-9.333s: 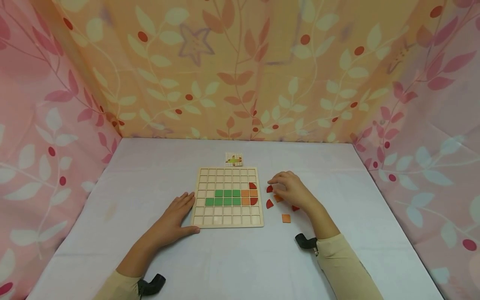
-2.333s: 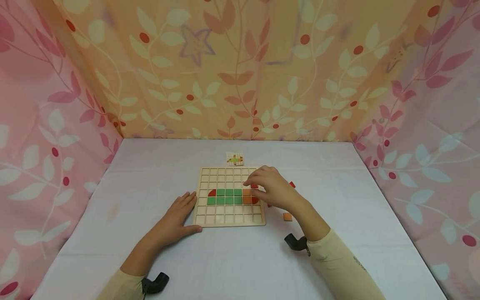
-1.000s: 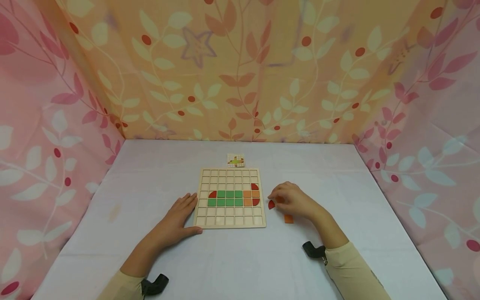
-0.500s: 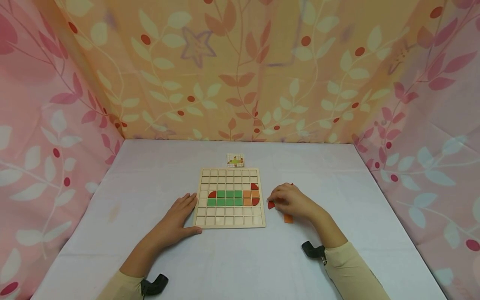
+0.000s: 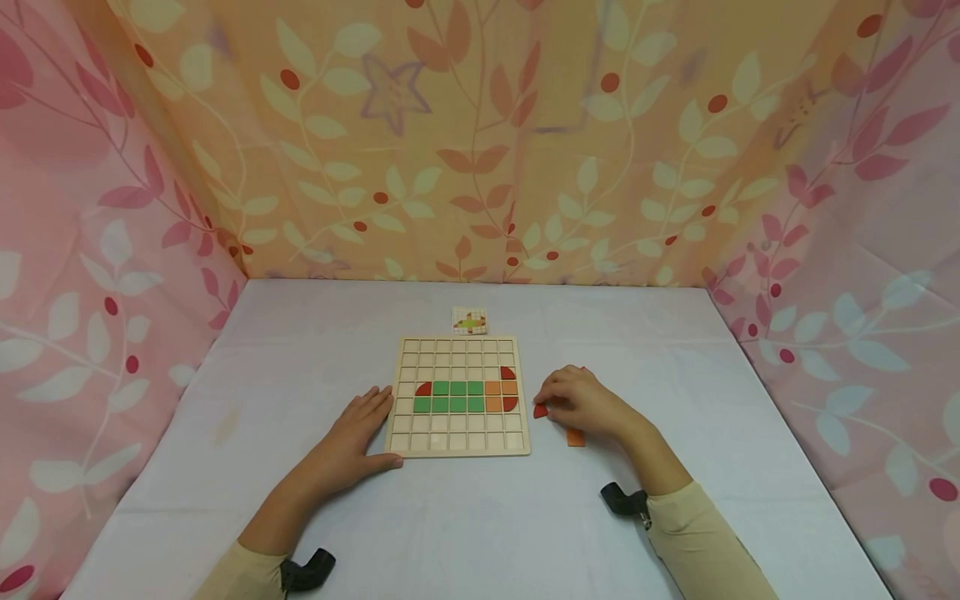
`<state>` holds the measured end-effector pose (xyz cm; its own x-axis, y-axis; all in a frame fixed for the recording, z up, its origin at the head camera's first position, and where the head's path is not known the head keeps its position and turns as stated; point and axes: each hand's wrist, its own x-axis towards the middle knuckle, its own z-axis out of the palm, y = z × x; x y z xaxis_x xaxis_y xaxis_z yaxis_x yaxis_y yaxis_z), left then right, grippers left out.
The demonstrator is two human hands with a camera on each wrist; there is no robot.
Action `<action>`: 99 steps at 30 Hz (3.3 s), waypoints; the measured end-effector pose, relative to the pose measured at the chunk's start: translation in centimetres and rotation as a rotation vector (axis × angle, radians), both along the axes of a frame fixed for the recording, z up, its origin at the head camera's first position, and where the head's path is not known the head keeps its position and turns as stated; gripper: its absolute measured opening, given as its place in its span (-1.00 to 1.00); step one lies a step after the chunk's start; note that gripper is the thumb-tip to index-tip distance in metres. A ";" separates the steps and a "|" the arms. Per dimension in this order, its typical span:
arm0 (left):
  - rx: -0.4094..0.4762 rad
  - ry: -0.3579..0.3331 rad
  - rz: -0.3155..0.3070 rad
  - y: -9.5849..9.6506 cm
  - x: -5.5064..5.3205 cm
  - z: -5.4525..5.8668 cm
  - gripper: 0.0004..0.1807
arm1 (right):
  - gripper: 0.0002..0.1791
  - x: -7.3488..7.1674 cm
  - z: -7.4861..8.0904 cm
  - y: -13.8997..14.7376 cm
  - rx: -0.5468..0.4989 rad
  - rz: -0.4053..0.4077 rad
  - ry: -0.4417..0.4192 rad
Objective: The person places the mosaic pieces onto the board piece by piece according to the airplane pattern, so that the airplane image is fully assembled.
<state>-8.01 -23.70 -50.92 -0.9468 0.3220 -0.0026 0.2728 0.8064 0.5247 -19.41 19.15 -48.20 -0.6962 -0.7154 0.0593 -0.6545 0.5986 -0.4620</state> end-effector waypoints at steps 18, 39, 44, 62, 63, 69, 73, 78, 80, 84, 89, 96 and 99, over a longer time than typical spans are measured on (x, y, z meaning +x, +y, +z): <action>0.005 0.004 -0.006 -0.2 0.0 -0.1 0.21 | -0.74 -0.1 0.3 -0.5 0.053 0.016 0.006; 0.011 -0.006 -0.002 0.0 0.0 0.0 0.19 | -0.73 0.2 3.4 -1.9 -0.037 -0.025 0.028; 0.008 -0.003 0.003 -0.1 -0.1 -0.1 0.21 | -0.72 0.0 4.7 -3.2 -0.078 0.014 0.045; 0.017 0.000 -0.016 -0.2 -0.1 0.0 0.20 | -0.81 -0.3 5.6 -10.1 -0.104 0.108 0.082; 0.019 0.000 -0.016 -0.2 -0.1 0.1 0.20 | -0.81 -0.3 5.6 -10.5 -0.115 0.117 0.083; 0.028 -0.008 -0.018 -0.2 0.0 0.1 0.19 | -0.82 -0.1 5.3 -12.7 -0.115 0.141 0.100; 0.032 0.008 -0.030 -0.3 -0.1 0.0 0.19 | -0.83 -0.1 4.9 -13.9 -0.106 0.145 0.111; 0.034 0.030 -0.034 -0.4 -0.1 -0.2 0.18 | -0.83 0.0 4.4 -15.4 -0.119 0.157 0.133; 0.040 0.044 -0.034 -0.4 -0.1 -0.2 0.18 | -0.82 0.0 4.1 -15.9 -0.115 0.154 0.139; 0.041 0.058 -0.042 -0.5 -0.1 -0.2 0.18 | -0.79 0.1 3.6 -17.1 -0.099 0.139 0.119; 0.030 0.037 -0.040 -0.5 -0.1 0.0 0.19 | -0.77 0.3 2.9 -18.5 -0.039 0.136 0.107; 0.018 0.009 -0.041 -0.6 -0.1 0.1 0.19 | -0.77 0.2 2.0 -20.5 0.036 0.119 0.136; 0.026 0.009 -0.048 -0.6 0.0 0.1 0.18 | -0.77 0.5 1.9 -21.1 0.058 0.093 0.120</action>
